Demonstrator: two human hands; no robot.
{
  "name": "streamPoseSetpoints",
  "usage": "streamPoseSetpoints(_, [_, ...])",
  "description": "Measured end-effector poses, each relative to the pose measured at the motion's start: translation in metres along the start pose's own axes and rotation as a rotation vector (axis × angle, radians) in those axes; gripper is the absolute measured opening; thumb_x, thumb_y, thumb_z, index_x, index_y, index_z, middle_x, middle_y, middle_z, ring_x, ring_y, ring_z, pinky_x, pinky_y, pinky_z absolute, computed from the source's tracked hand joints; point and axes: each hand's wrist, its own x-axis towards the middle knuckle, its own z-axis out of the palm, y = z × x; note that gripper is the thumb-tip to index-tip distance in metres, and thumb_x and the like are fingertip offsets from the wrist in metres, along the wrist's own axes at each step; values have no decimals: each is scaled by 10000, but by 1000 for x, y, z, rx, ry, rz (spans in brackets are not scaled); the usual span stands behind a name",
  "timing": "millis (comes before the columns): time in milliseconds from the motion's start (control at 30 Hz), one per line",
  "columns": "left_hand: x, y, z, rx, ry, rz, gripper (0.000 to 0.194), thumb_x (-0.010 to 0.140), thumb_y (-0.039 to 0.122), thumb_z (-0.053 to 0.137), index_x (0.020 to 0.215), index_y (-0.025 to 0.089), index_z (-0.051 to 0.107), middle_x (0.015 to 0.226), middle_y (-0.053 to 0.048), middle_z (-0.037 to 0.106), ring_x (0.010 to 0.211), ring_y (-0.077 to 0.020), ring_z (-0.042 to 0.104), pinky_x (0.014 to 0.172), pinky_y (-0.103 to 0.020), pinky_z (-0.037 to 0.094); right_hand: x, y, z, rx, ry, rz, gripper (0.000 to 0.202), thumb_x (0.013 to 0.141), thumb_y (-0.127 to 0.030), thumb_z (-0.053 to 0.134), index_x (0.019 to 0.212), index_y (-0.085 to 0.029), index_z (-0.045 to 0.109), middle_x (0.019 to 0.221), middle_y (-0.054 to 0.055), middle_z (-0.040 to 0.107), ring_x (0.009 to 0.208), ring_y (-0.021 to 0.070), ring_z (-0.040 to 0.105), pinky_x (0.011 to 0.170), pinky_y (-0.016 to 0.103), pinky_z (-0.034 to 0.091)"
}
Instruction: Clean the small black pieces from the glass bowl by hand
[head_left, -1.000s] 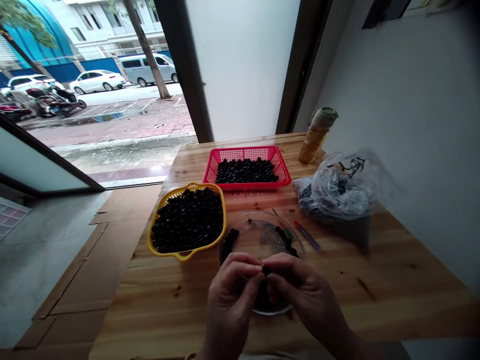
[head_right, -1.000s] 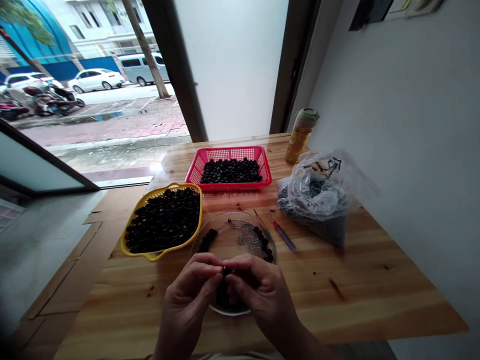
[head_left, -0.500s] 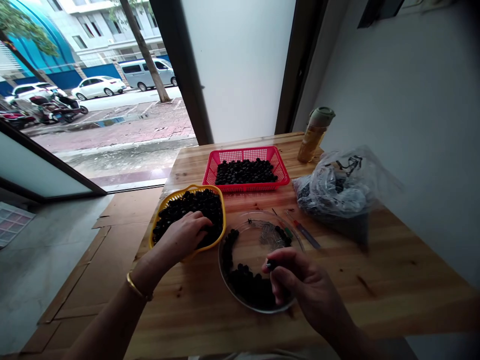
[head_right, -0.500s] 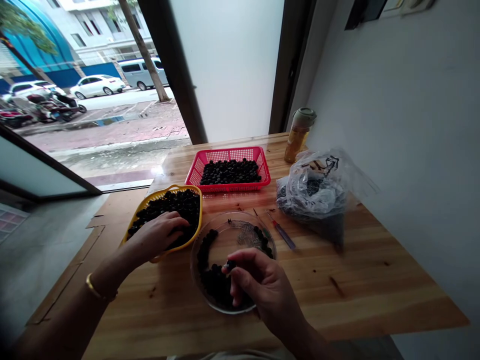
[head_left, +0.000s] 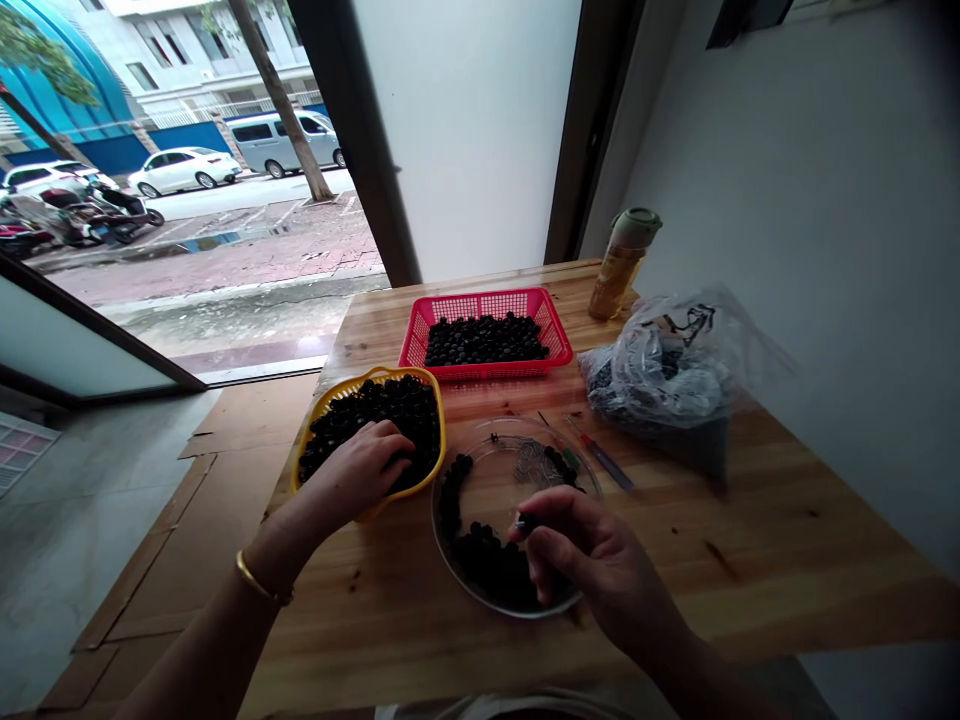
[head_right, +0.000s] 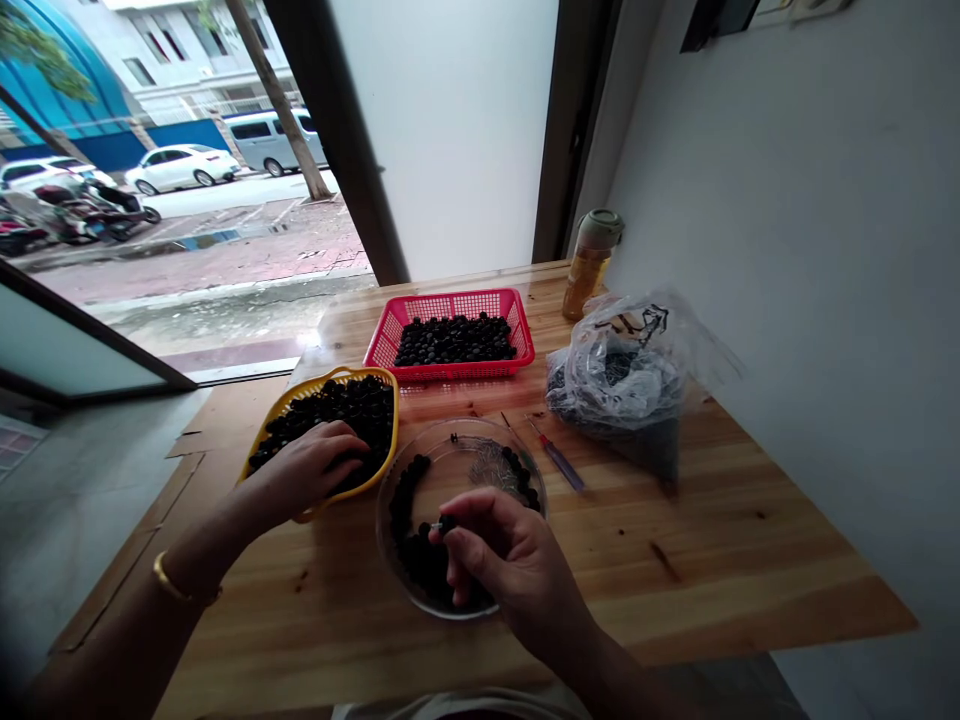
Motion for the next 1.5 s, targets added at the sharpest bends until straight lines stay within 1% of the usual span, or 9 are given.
streamPoseSetpoints(200, [5,-3,-6,-30,-46,-54,156,860,227,647,933,220,784,971,-78,738,884,-263,700,797,-350,532,-2,2,-1,3,-20,15,239,879,-395,834,1008,-210,754,885,46,795,556,94,643,490,190,579])
streamPoseSetpoints(400, [4,1,-6,-127,18,-104,84,771,175,657,837,216,686,817,-13,690,713,-204,634,702,-308,497,-3,3,-1,21,-28,30,240,879,-385,836,1008,-203,746,884,47,792,564,88,643,500,178,564])
streamPoseSetpoints(600, [-26,42,-9,-290,167,-137,120,870,282,623,948,202,664,721,9,620,643,-175,573,600,-273,489,-2,4,0,-25,-10,13,271,876,-409,833,1011,-192,744,863,51,789,553,94,640,496,189,559])
streamPoseSetpoints(767, [-59,93,22,-1041,335,-194,178,879,231,730,1056,220,746,964,-57,739,873,-196,699,774,-267,578,-3,2,5,-76,-26,-3,269,897,-410,810,1034,-186,748,853,53,779,554,95,638,519,198,540])
streamPoseSetpoints(900, [-68,117,51,-1376,375,-229,172,880,297,807,1044,247,818,997,-43,724,674,-117,632,606,-201,542,-6,-4,8,-137,-60,-25,274,907,-418,794,1032,-180,739,717,10,717,550,103,638,541,202,533])
streamPoseSetpoints(1033, [-68,126,64,-1581,371,-256,173,860,358,842,1006,264,831,861,-9,732,573,-83,584,570,-189,539,-9,-8,10,-234,-61,-59,238,917,-389,781,1008,-175,730,678,-10,685,543,94,633,556,192,537])
streamPoseSetpoints(1200, [-71,128,68,-1474,369,-295,140,906,289,795,1042,280,827,885,-37,783,658,-131,672,598,-199,576,-9,-7,9,-237,-52,-51,235,925,-389,772,1023,-180,726,690,-7,697,548,94,640,562,190,558])
streamPoseSetpoints(1367, [-75,130,63,-1046,435,-110,312,941,152,694,1191,301,808,990,-65,761,745,-171,728,609,-211,601,-9,0,6,-184,-13,-84,217,919,-389,790,1020,-203,744,746,6,733,589,105,677,576,189,594])
streamPoseSetpoints(1500, [-74,135,57,-977,437,-33,357,942,101,652,1188,310,804,1070,-85,778,858,-217,775,656,-242,646,-11,7,6,-148,8,-152,222,941,-401,768,1055,-214,734,859,50,796,625,133,727,607,228,634])
